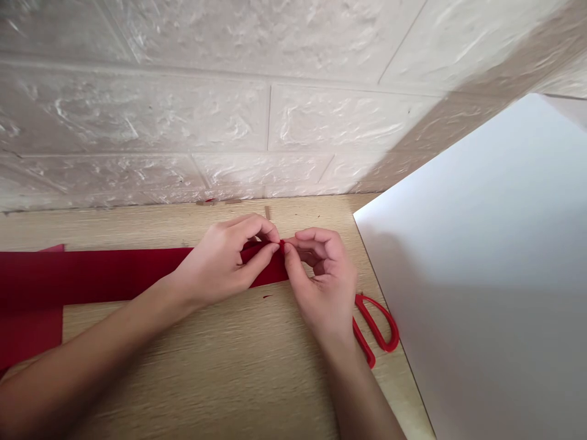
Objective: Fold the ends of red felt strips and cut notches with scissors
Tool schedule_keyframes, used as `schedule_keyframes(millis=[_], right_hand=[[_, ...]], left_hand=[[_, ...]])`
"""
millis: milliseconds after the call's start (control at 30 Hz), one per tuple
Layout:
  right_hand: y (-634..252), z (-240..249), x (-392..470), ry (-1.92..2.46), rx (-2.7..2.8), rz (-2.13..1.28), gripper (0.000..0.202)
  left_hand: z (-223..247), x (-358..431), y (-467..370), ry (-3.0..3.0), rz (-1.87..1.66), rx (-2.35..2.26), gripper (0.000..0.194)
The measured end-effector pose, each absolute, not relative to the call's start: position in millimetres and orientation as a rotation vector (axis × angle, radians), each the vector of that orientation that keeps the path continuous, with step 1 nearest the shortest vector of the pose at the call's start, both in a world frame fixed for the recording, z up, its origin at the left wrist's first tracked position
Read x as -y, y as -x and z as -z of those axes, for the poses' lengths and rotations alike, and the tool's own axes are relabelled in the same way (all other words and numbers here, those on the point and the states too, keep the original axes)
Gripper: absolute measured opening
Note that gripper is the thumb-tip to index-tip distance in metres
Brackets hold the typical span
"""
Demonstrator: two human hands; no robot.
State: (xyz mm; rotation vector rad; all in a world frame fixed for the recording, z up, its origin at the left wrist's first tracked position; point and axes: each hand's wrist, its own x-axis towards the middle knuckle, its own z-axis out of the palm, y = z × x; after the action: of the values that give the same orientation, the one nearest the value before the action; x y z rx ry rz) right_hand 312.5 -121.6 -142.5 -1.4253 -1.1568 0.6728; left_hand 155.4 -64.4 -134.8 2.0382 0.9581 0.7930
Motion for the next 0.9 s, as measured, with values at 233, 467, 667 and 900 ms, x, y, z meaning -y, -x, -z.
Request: schedule_keyframes(millis=[233, 467, 667, 900], right_hand=[[-311.2, 142.5, 122.6, 1.427, 1.130, -0.680, 0.019], [-312.2, 143.6, 122.7, 1.425, 1.187, -0.662, 0.021], [-313.3, 145.0, 123.5, 1.434, 1.222, -0.632, 0.018], [-313.4, 147.1, 123.9, 1.427, 1.230, -0.633, 0.018]], left_hand=[[135.3, 64.0, -155.7, -2.038, -0.806, -0.973, 0.007], [134.2, 64.6, -156.2, -2.018, -0.801, -0.983, 0.008], [132.1, 64.4, -155.6, -1.982, -0.785, -0.985, 0.008], [133.1, 64.1, -155.8, -1.995, -0.782, -0.999, 0.009]])
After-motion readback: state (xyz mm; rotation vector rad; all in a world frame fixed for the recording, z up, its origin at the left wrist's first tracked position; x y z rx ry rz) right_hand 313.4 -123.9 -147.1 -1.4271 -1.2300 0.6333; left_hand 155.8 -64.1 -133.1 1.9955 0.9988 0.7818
